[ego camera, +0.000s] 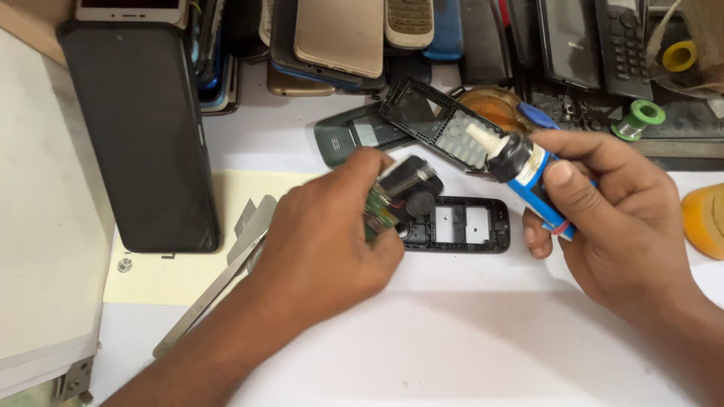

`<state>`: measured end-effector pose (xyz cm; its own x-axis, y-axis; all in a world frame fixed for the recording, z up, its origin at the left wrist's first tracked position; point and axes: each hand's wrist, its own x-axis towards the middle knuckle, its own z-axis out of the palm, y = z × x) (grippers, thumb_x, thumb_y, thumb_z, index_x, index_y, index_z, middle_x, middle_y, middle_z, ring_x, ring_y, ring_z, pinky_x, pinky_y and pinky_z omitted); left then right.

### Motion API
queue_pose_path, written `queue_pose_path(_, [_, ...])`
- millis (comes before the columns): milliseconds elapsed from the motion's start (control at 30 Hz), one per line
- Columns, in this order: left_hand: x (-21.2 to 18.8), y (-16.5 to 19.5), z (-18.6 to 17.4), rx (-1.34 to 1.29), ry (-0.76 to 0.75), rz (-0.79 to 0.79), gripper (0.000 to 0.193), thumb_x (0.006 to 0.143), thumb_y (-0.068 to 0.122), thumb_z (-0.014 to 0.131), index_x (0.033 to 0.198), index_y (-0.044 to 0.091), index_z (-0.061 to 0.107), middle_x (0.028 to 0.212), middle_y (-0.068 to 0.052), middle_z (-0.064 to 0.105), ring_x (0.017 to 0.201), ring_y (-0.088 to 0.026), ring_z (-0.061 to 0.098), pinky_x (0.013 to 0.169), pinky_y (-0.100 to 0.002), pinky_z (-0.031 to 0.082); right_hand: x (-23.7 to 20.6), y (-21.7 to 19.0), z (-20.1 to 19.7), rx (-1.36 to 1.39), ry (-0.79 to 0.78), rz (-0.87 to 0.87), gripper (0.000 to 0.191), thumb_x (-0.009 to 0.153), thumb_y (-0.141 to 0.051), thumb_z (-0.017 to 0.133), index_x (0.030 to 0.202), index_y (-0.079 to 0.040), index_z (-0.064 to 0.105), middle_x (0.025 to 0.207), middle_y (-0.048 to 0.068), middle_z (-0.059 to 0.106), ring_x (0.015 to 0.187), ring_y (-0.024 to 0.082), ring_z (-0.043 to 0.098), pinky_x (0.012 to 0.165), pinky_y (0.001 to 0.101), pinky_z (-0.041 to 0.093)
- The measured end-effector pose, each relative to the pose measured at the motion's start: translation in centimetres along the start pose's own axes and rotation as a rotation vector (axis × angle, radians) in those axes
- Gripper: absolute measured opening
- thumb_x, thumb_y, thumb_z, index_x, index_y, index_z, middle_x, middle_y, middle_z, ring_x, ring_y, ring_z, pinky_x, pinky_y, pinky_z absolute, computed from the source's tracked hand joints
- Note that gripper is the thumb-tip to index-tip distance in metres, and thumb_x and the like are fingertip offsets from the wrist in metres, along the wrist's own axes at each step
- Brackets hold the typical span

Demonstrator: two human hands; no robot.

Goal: The person repairs a feature phone on a cluttered workbench. They handle the disassembled phone, apply adhesive from a tube onto the board and housing, press components together, reassemble the keypad and screen into the housing, tighten screws with a screwdriver, and brush the interior with a blue brush.

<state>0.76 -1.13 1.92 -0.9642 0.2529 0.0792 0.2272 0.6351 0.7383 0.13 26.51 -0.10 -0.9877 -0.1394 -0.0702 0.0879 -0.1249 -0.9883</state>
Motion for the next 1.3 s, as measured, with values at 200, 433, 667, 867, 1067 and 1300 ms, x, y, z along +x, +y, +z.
queue_pose_path(200, [-0.1, 0.4, 0.4, 0.11, -0.093, 0.013, 0.047, 0.074, 0.011, 0.07, 0.119, 0.004, 0.057, 0.079, -0.007, 0.07, 0.072, -0.028, 0.071, 0.065, -0.046, 0.052, 0.1, 0.0, -0.1, -0.031, 0.006, -0.001, 0.035, 0.107, -0.014, 0.059, 0.136, 0.005, 0.057, 0.089, 0.013, 0.066, 0.066, 0.02, 0.065, 0.056, 0.0346, 0.053])
queue_pose_path(433, [-0.2, -0.1, 1.1, 0.152, -0.03, 0.281, 0.041, 0.075, 0.012, 0.077, 0.114, 0.004, 0.07, 0.103, -0.008, 0.064, 0.1, -0.026, 0.061, 0.083, -0.04, 0.051, 0.2, -0.1, 0.1, -0.04, -0.006, -0.001, 0.035, 0.106, -0.016, 0.059, 0.134, 0.006, 0.057, 0.09, 0.013, 0.066, 0.066, 0.019, 0.063, 0.056, 0.034, 0.052])
queue_pose_path(667, [-0.2, 0.0, 0.4, 0.066, 0.076, 0.374, 0.056, 0.083, 0.031, 0.077, 0.127, -0.001, 0.062, 0.106, -0.009, 0.066, 0.101, -0.026, 0.058, 0.085, -0.044, 0.044, -0.1, -0.1, -0.5, -0.035, -0.096, 0.067, 0.036, 0.103, -0.015, 0.06, 0.133, 0.006, 0.06, 0.091, 0.012, 0.067, 0.066, 0.015, 0.061, 0.053, 0.0318, 0.053])
queue_pose_path(867, [-0.4, 0.3, 0.3, 0.059, 0.076, 0.47, 0.022, 0.108, 0.031, 0.062, 0.109, 0.009, 0.065, 0.096, -0.002, 0.064, 0.091, -0.024, 0.056, 0.082, -0.04, 0.045, -0.5, -0.3, -0.4, 0.096, -0.261, 0.311, 0.041, 0.099, -0.024, 0.066, 0.126, 0.005, 0.064, 0.071, 0.011, 0.065, 0.052, 0.017, 0.063, 0.039, 0.0307, 0.048])
queue_pose_path(1067, [-0.8, 0.4, 0.8, 0.018, 0.061, 0.522, 0.019, 0.108, 0.026, 0.059, 0.099, 0.009, 0.064, 0.082, -0.004, 0.054, 0.076, -0.023, 0.05, 0.07, -0.041, 0.041, 0.0, -0.9, -0.2, 0.114, -0.299, 0.467, 0.043, 0.09, -0.031, 0.066, 0.115, 0.003, 0.067, 0.056, 0.006, 0.06, 0.041, 0.014, 0.058, 0.031, 0.0298, 0.042])
queue_pose_path(1300, [-1.4, 1.1, 1.8, -0.387, -0.041, 0.177, 0.034, 0.108, 0.023, 0.055, 0.079, 0.006, 0.061, 0.064, -0.004, 0.054, 0.058, -0.017, 0.051, 0.056, -0.034, 0.042, -1.1, 0.0, -0.3, -0.122, -0.333, 0.163, 0.038, 0.1, -0.02, 0.066, 0.129, 0.005, 0.064, 0.092, 0.012, 0.069, 0.062, 0.016, 0.065, 0.047, 0.0311, 0.052])
